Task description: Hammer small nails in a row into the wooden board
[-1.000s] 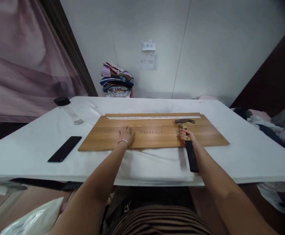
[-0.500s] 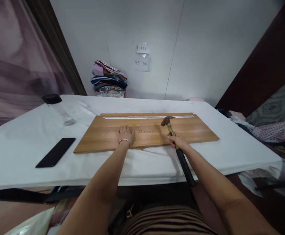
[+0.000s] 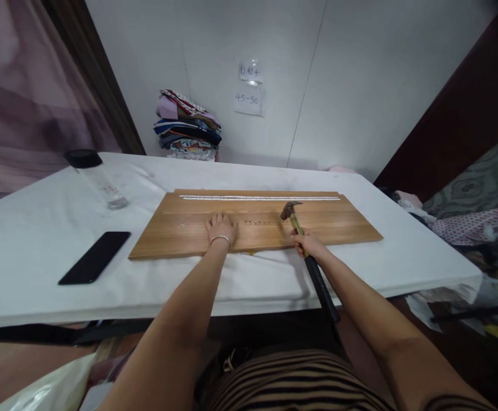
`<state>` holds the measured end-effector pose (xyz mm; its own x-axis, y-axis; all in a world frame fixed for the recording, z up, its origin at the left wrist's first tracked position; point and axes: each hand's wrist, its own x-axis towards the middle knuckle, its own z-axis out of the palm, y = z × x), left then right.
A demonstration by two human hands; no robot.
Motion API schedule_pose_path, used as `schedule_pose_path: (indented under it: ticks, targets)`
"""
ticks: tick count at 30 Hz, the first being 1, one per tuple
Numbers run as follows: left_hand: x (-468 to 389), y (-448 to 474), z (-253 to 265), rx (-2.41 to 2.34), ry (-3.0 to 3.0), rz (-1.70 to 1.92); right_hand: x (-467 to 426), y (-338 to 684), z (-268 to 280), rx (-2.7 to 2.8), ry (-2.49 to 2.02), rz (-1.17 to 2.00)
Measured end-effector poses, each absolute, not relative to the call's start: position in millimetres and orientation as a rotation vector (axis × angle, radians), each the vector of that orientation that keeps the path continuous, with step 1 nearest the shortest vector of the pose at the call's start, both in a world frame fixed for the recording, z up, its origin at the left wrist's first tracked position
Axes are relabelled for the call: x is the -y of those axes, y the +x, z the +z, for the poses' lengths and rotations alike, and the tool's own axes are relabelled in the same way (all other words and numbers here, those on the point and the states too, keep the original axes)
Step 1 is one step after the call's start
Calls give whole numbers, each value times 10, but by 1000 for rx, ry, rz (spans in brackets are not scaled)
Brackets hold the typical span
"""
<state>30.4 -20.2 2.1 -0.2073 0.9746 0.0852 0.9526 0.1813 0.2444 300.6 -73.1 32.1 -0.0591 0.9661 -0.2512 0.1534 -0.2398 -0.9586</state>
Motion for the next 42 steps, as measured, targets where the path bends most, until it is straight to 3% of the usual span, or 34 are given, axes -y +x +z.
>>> schedule_pose_path:
  ticks: [42]
  targets:
    - [225,293,44,-2360,1931,374,687,3010,196,1256,-1466,1348]
